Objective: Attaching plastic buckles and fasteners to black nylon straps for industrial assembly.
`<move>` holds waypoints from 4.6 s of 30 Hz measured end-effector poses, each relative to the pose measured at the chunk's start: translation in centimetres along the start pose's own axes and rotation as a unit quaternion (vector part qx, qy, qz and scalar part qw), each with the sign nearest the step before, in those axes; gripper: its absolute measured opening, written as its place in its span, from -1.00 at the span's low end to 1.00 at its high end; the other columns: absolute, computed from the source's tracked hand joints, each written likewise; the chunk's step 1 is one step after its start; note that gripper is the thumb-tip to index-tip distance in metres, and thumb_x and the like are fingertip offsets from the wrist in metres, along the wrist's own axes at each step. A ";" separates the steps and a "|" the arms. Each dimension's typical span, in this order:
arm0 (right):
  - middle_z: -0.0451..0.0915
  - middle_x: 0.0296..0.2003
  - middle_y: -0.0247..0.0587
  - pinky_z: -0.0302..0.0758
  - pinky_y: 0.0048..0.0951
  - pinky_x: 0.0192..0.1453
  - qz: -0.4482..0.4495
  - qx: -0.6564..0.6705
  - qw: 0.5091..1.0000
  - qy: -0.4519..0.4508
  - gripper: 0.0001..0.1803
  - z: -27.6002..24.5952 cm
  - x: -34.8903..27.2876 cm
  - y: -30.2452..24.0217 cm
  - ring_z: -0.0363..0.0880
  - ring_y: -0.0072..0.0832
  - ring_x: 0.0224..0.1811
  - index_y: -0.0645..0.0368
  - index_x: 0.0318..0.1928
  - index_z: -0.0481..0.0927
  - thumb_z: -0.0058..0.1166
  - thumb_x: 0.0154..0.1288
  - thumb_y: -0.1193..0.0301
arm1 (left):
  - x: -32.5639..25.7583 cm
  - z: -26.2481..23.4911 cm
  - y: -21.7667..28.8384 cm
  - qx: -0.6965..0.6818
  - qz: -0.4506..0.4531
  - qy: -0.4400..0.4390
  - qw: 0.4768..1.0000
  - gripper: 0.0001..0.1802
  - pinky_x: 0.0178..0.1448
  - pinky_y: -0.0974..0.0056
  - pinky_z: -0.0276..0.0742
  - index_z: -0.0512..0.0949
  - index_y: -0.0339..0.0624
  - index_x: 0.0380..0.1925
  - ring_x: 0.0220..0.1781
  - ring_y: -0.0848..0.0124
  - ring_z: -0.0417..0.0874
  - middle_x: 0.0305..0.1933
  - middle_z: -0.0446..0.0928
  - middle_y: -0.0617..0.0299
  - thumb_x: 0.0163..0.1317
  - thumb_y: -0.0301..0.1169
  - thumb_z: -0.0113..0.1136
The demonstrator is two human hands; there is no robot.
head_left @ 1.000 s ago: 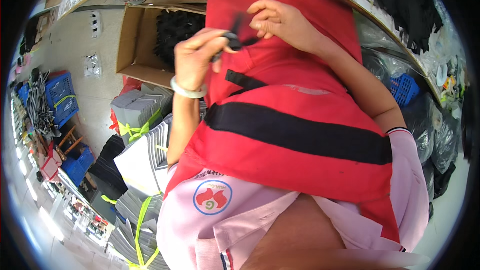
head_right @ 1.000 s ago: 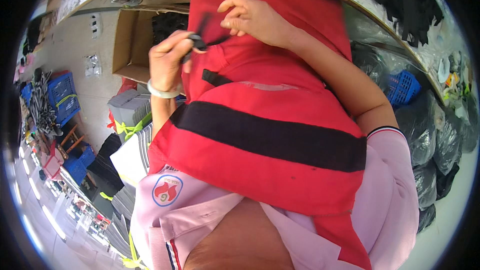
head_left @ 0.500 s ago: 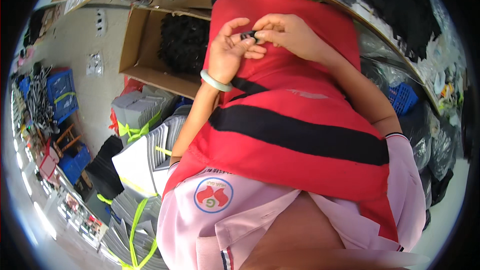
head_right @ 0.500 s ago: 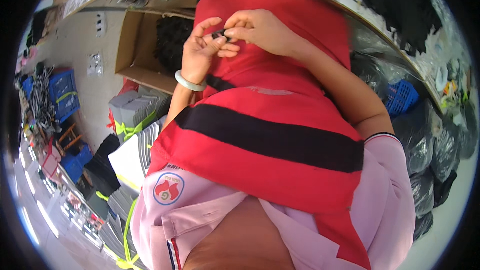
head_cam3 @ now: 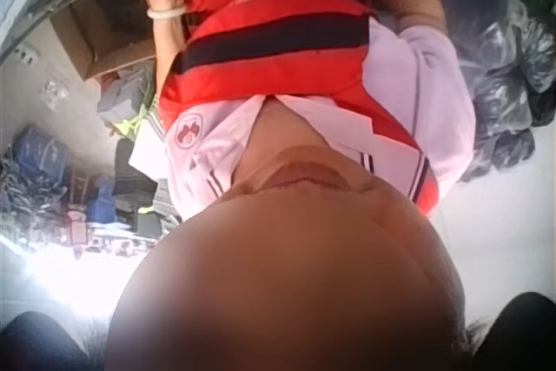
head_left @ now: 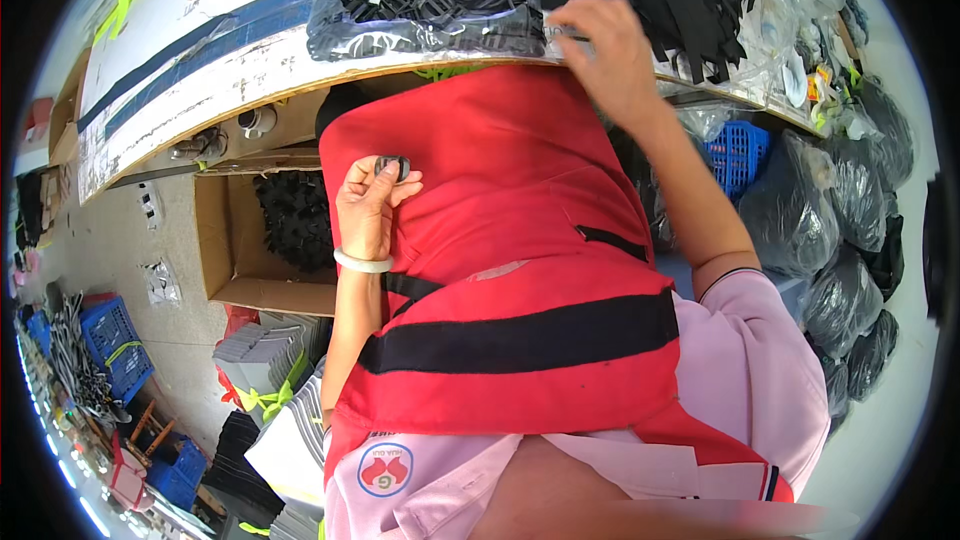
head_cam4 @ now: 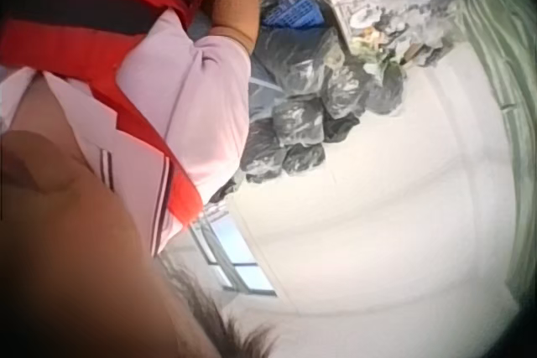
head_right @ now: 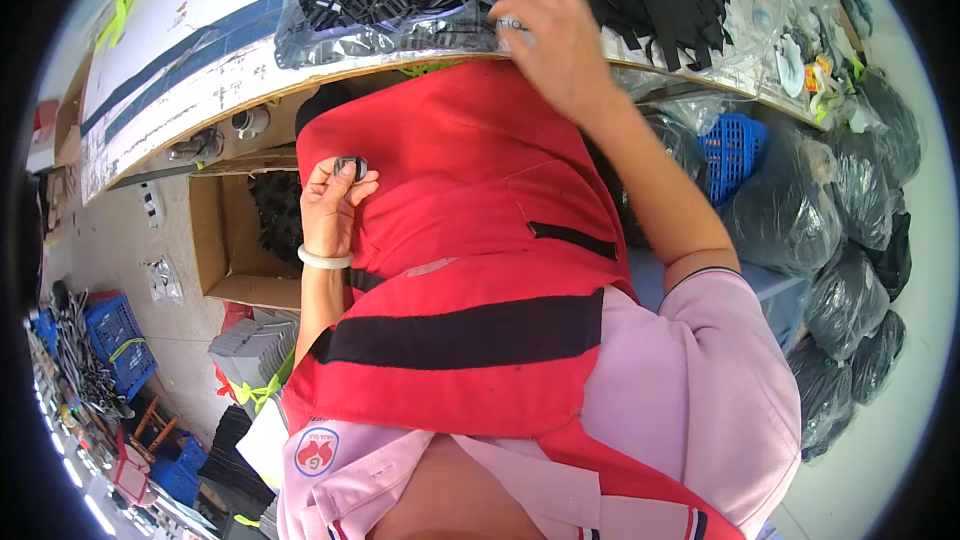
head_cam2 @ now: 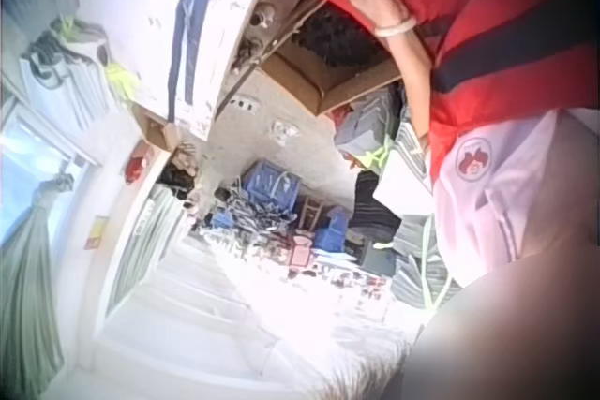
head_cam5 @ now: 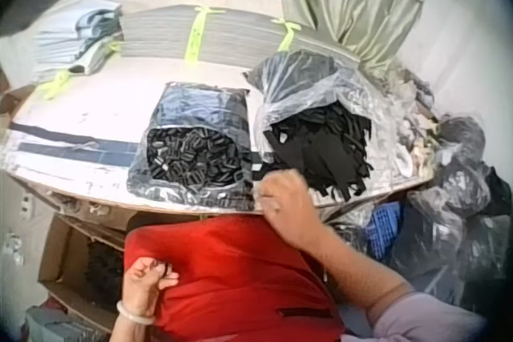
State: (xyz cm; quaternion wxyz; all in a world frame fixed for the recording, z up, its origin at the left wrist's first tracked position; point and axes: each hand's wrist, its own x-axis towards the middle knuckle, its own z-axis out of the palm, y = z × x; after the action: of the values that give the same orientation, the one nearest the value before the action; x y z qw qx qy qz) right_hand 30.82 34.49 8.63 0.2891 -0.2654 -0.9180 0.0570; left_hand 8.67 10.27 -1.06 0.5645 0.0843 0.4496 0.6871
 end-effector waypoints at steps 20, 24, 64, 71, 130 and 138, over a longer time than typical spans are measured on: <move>0.54 -0.51 -0.37 0.38 -0.68 -0.38 0.246 0.507 0.796 -0.223 -0.69 2.0 1.2 -8.5 0.44 -0.73 -0.53 0.28 -0.24 0.53 -0.09 0.48 0.26 | 0.1 5.8 1.5 0.165 0.021 0.011 0.986 -0.83 -0.59 0.49 0.36 0.61 -0.39 -0.34 -0.64 0.57 0.50 -0.58 0.56 0.24 0.24 -0.44 0.27; 0.53 -0.57 -0.38 0.38 -0.62 -0.46 0.285 0.517 0.734 -0.335 -0.62 3.6 -2.5 -10.6 0.44 -0.70 -0.57 0.23 -0.40 0.50 -0.12 0.48 0.20 | 0.1 5.4 1.4 0.100 0.058 0.015 0.993 -0.82 -0.56 0.50 0.43 0.61 -0.41 -0.26 -0.58 0.54 0.55 -0.51 0.60 0.20 0.25 -0.46 0.25; 0.48 -0.56 -0.41 0.34 -0.67 -0.57 0.404 0.575 0.631 -0.327 -0.78 8.0 -2.1 -11.6 0.39 -0.73 -0.64 0.16 -0.25 0.50 0.00 0.43 0.26 | -1.0 2.4 0.5 0.493 0.319 0.039 0.808 -0.87 -0.38 0.41 0.44 0.64 -0.29 -0.36 -0.50 0.46 0.54 -0.53 0.54 0.18 0.04 -0.57 0.36; 0.53 -0.46 -0.39 0.42 -0.68 -0.42 0.411 0.628 0.584 -0.308 -0.74 9.2 -2.2 -10.2 0.47 -0.72 -0.51 0.18 -0.09 0.53 0.06 0.39 0.25 | 0.2 2.0 0.1 0.516 0.369 0.013 0.773 -0.88 -0.35 0.38 0.51 0.65 -0.27 -0.30 -0.45 0.41 0.61 -0.43 0.61 0.14 0.13 -0.58 0.29; 0.62 -0.21 -0.04 0.50 -0.29 -0.01 0.074 0.450 0.765 -0.455 -0.76 10.9 -3.8 -11.7 0.61 -0.23 -0.10 0.24 -0.17 0.55 0.15 0.24 0.36 | -3.2 1.2 10.5 0.458 0.191 0.037 0.867 -0.62 -0.12 0.40 0.55 0.55 -0.32 0.00 -0.19 0.45 0.65 -0.08 0.56 0.14 0.12 -0.59 0.28; 0.59 -0.19 -0.03 0.48 -0.23 0.02 0.060 0.413 0.789 -0.451 -0.79 9.4 -3.6 -11.0 0.58 -0.17 -0.06 0.25 -0.18 0.55 0.10 0.27 0.37 | 17.4 11.1 9.5 0.751 0.351 0.048 0.557 -0.36 0.05 0.05 0.49 0.47 -0.18 0.09 -0.04 0.07 0.60 -0.08 0.57 -0.02 0.12 -0.01 0.30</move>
State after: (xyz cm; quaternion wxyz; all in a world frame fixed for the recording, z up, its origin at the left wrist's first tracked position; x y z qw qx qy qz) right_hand 23.09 23.70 1.91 -0.0795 -0.1196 -0.8155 0.5606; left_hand 2.86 31.29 5.34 -0.0119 0.5959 0.7639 0.2473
